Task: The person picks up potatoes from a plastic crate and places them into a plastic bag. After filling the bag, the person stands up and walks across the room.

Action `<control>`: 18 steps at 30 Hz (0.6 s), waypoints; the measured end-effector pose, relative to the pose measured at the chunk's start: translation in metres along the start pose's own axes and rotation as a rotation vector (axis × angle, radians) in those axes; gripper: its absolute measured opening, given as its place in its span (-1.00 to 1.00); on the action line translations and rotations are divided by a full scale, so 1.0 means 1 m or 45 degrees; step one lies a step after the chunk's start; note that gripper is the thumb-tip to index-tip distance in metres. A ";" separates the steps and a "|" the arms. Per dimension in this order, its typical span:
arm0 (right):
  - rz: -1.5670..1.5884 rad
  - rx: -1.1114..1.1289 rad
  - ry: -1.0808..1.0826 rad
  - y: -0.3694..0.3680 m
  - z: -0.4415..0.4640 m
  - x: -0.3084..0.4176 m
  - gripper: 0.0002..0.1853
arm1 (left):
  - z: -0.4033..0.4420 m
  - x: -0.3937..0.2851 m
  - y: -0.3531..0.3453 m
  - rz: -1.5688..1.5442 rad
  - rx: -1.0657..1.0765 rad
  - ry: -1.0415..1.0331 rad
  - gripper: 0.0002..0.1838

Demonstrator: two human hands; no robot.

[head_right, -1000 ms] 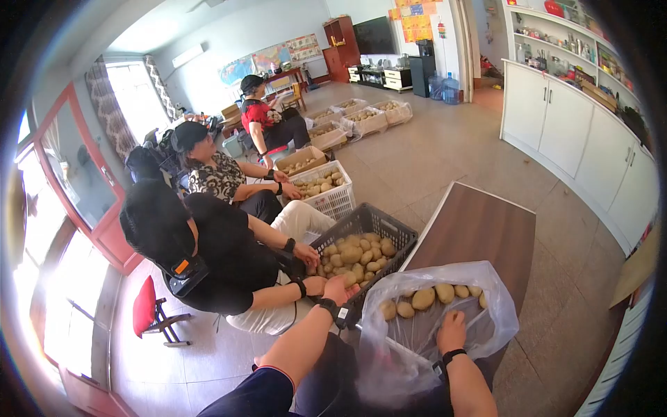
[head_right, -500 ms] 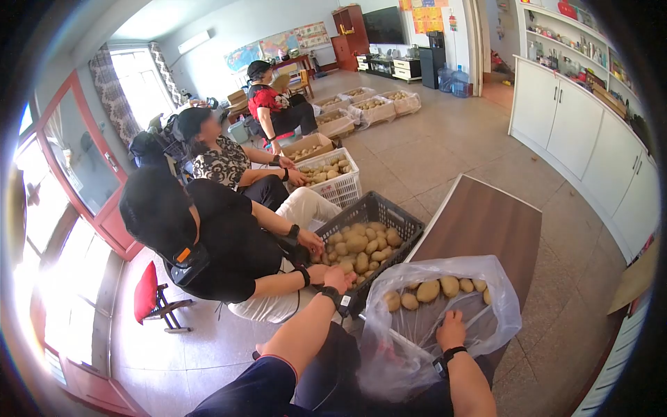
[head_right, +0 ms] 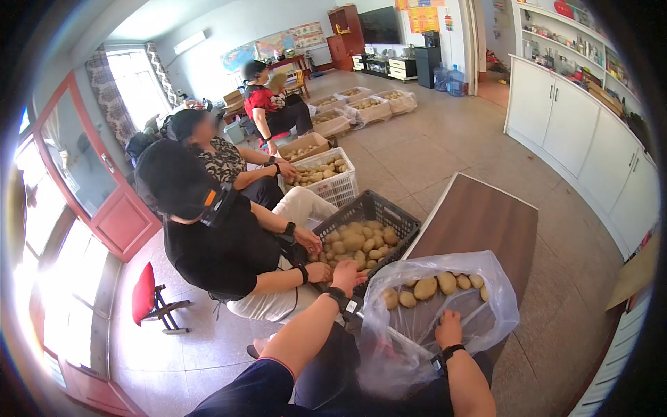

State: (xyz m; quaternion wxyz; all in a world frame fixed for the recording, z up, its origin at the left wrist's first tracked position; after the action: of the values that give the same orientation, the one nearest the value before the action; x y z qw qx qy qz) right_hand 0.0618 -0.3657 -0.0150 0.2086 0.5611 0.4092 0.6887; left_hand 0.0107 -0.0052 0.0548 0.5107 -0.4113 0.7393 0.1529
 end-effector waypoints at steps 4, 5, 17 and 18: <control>0.054 -0.066 0.041 -0.002 0.003 -0.005 -0.56 | -0.026 -0.005 -0.023 0.193 0.217 -0.031 -0.66; 0.050 -0.066 0.039 -0.004 0.006 -0.006 -0.56 | -0.029 -0.006 -0.026 0.191 0.220 -0.028 -0.66; 1.686 0.470 -0.396 0.018 0.007 0.103 -0.60 | -0.046 0.034 -0.069 0.568 0.854 0.211 -0.56; 1.683 0.536 -0.399 0.024 0.006 0.116 -0.63 | -0.052 0.030 -0.070 0.572 0.855 0.215 -0.56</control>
State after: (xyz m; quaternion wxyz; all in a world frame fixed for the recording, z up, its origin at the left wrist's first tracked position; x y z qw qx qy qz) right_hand 0.0390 -0.2915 0.0742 -0.3092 0.8128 0.0728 0.4884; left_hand 0.0276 -0.0949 0.0646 0.5081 -0.0614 0.8588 -0.0233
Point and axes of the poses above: each hand's wrist, its own z-axis towards the middle knuckle, its own y-axis out of the back of the hand, x = y × z, the point moved 3 cm from there along z, towards the middle knuckle, and after that the axes turned 5 degrees about z, right-handed, at the moved point
